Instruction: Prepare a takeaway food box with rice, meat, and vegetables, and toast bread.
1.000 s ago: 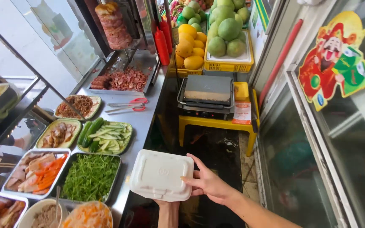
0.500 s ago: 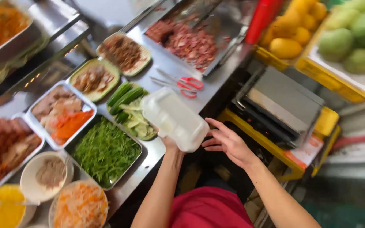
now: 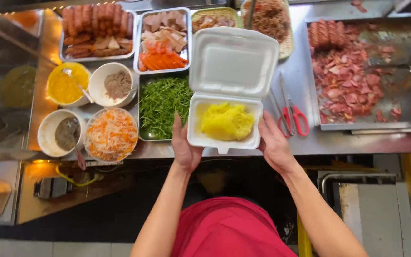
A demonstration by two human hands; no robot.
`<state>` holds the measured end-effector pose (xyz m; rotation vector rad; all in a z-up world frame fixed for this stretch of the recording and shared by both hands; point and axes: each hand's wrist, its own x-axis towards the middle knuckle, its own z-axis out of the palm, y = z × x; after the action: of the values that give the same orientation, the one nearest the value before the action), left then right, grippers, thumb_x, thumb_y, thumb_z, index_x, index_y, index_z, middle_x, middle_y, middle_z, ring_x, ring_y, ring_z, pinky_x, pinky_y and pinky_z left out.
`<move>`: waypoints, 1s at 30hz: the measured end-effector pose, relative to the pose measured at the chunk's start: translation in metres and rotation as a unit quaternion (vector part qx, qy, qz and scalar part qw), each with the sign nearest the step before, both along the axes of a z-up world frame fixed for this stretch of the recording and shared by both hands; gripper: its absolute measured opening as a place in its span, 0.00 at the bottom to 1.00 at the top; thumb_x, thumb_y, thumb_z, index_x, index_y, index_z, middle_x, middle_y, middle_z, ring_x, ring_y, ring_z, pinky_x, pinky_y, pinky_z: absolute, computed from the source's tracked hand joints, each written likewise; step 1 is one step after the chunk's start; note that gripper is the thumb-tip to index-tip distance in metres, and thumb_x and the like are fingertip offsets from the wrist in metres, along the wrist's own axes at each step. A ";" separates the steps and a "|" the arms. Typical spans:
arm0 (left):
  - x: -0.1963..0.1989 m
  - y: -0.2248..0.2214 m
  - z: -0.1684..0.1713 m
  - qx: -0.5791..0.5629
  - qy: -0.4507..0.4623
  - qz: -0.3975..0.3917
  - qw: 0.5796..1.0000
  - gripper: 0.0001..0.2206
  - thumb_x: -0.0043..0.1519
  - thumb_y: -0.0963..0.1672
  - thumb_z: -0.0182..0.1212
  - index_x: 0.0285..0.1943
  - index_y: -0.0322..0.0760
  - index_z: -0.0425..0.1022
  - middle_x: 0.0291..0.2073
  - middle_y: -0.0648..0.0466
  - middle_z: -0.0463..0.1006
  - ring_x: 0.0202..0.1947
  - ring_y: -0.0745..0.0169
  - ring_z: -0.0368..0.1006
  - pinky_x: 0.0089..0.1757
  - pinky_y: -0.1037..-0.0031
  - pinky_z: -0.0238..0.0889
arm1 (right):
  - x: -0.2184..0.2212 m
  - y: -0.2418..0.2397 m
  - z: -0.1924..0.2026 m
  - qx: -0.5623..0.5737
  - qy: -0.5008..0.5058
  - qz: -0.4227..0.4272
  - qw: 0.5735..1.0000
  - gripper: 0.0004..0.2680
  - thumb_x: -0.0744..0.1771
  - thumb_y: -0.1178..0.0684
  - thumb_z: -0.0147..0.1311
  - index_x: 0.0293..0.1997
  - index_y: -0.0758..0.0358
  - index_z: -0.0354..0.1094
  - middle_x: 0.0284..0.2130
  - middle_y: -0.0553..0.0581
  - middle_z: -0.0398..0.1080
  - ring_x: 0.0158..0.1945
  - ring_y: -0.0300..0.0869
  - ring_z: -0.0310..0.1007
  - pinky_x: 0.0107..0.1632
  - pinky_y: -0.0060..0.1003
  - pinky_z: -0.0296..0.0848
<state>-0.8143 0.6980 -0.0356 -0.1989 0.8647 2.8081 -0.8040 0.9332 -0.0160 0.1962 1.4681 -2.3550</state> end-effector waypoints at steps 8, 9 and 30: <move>0.042 -0.073 0.026 -0.332 -0.037 0.056 0.941 0.28 0.51 0.38 0.76 0.62 0.28 0.73 0.52 0.50 0.82 0.49 0.62 0.79 0.51 0.70 0.73 | -0.041 -0.072 -0.018 0.213 0.067 0.152 0.963 0.21 0.73 0.46 0.44 0.77 0.60 0.56 0.49 0.52 0.69 0.44 0.36 0.63 0.44 0.31 0.66; 0.047 -0.081 0.023 -0.302 -0.045 0.098 0.947 0.28 0.51 0.38 0.75 0.62 0.28 0.73 0.51 0.50 0.82 0.49 0.61 0.79 0.51 0.70 0.73 | -0.043 -0.084 -0.016 0.220 0.112 0.165 0.955 0.21 0.73 0.46 0.44 0.75 0.63 0.55 0.53 0.51 0.69 0.50 0.34 0.65 0.50 0.28 0.66; 0.087 -0.311 0.003 -0.157 -0.089 0.313 0.932 0.39 0.53 0.42 0.77 0.74 0.31 0.60 0.64 0.49 0.70 0.63 0.55 0.69 0.61 0.62 0.63 | -0.166 -0.325 -0.046 0.517 0.235 0.154 0.809 0.19 0.67 0.48 0.62 0.64 0.64 0.66 0.38 0.62 0.75 0.33 0.39 0.73 0.35 0.34 0.72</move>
<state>-0.7269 0.3867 -0.0324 -0.9116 1.4074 3.0996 -0.9700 0.6081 -0.0625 -0.3717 2.6461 -1.1534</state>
